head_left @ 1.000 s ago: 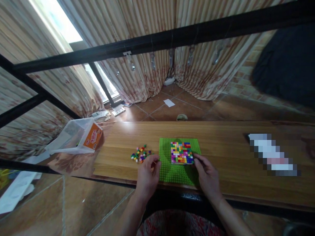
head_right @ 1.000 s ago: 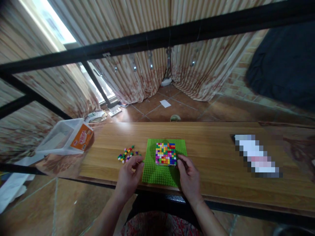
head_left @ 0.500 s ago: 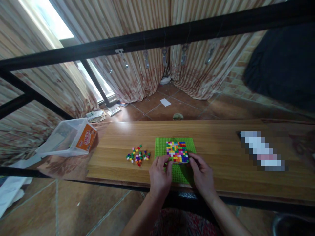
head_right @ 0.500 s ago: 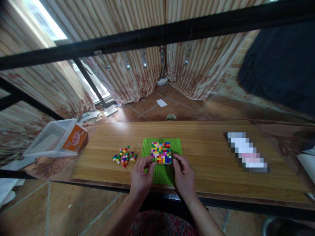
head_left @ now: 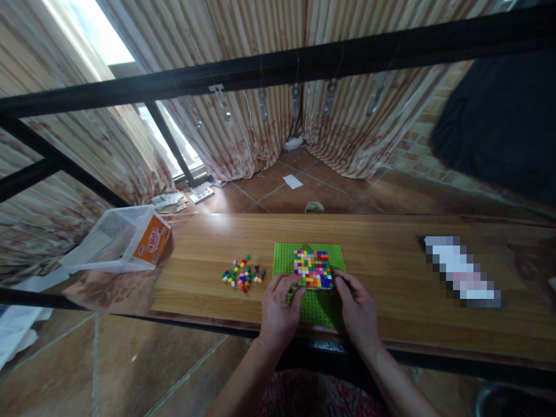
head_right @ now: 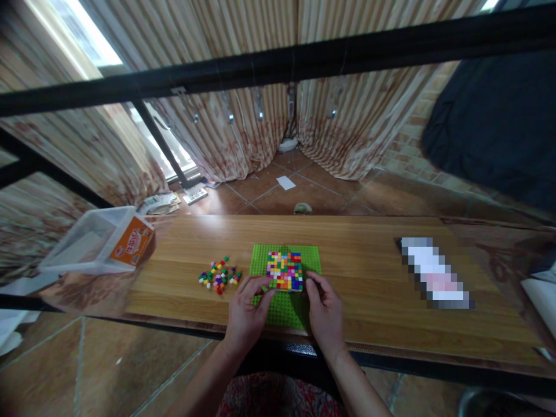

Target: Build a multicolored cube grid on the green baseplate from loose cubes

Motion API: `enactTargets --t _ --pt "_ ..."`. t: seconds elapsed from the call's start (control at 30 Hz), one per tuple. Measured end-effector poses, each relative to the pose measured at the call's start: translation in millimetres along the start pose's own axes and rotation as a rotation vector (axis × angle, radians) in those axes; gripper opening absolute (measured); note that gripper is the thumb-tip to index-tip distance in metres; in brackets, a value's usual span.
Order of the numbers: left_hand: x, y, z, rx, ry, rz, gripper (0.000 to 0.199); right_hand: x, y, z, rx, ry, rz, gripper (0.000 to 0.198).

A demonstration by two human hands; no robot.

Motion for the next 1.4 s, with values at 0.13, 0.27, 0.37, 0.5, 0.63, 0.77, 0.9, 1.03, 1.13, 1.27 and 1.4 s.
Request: enactTargets --t 0.13,0.27,0.37,0.5,0.63,0.77,0.9,1.03,1.13,1.27,1.4 --pt "1 0 0 -0.004 0.001 -0.011 0.016 7 -3 28 0.128 0.195 -0.032 0.031" --pt "1 1 0 -0.037 -0.004 -0.037 0.016 26 -22 67 0.322 0.52 0.058 0.024" --pt "2 0 2 -0.057 -0.007 -0.05 0.02 37 -37 77 0.478 0.663 0.122 0.025" --pt "4 -1 5 -0.038 0.005 -0.077 0.023 41 -49 73 0.634 0.743 0.153 0.027" --pt "4 -2 7 -0.047 0.012 -0.088 0.029 44 -53 69 0.712 0.781 0.165 0.029" --pt "3 -1 8 -0.063 0.008 -0.084 0.032 46 -54 69 0.785 0.78 0.165 0.029" --pt "1 0 7 -0.057 0.014 -0.08 0.024 46 -57 71 0.839 0.77 0.172 0.029" --pt "0 0 5 -0.059 -0.001 -0.07 0.014 45 -59 72 0.88 0.792 0.204 0.028" --pt "-1 1 6 -0.054 -0.012 -0.077 0.022 44 -60 74 0.903 0.797 0.22 0.027" --pt "-3 0 6 -0.05 -0.039 -0.061 0.03 43 -61 80 0.92 0.759 0.224 0.028" --pt "-4 1 7 -0.078 -0.053 -0.036 0.026 42 -64 83 0.918 0.751 0.231 0.03"
Point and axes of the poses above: each hand's wrist, its own x-axis away from the middle knuckle, its own y-axis out of the back of the hand, z = x × y, the point moved 8 cm from there along -x, towards the middle knuckle, and after that the axes turned 4 degrees about -x, right-handed, at the moved point
